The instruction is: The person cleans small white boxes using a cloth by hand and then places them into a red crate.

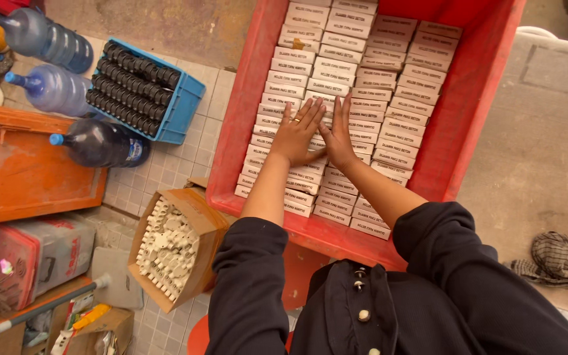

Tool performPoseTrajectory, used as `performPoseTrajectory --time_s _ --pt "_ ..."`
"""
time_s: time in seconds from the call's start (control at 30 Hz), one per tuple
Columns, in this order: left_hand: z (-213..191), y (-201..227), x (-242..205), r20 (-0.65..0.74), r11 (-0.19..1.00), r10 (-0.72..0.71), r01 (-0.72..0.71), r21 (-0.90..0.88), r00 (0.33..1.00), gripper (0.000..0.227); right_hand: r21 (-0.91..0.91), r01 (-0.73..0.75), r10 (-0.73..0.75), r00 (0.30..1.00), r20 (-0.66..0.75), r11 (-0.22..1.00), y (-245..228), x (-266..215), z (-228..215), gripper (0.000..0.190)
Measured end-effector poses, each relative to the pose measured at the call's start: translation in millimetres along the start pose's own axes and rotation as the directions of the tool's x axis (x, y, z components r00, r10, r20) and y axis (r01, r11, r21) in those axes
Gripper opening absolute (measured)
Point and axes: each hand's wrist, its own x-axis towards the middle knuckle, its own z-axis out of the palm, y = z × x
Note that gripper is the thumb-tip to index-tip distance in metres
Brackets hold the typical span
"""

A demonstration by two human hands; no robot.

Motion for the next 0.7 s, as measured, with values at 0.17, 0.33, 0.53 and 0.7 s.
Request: performPoseTrajectory --time_s 0.17,0.33,0.53,0.7 --pt "-8.6 8.2 1.5 0.006 1.0 -0.01 0.01 -0.026 1.0 0.117 -0.389 -0.175 0.115 0.978 -0.171 0.905 0.0 -7.7 -30.4 0.068" --pt "-15.0 43.6 10.8 0.057 0.999 -0.028 0.031 -0.044 0.998 0.125 -0.612 -0.356 0.136 0.917 -0.376 0.706 17.8 -13.6 -47.6 0.067" --pt "5.6 53.1 18.5 0.019 0.997 -0.08 0.08 0.012 0.997 0.113 -0.797 -0.374 0.282 0.922 -0.266 0.474 28.8 -19.6 -46.6 0.077" --pt "7.9 50.8 20.0 0.009 0.995 -0.077 0.077 -0.064 0.997 0.105 -0.826 -0.41 0.338 0.896 -0.287 0.386 41.4 -16.8 -43.7 0.079"
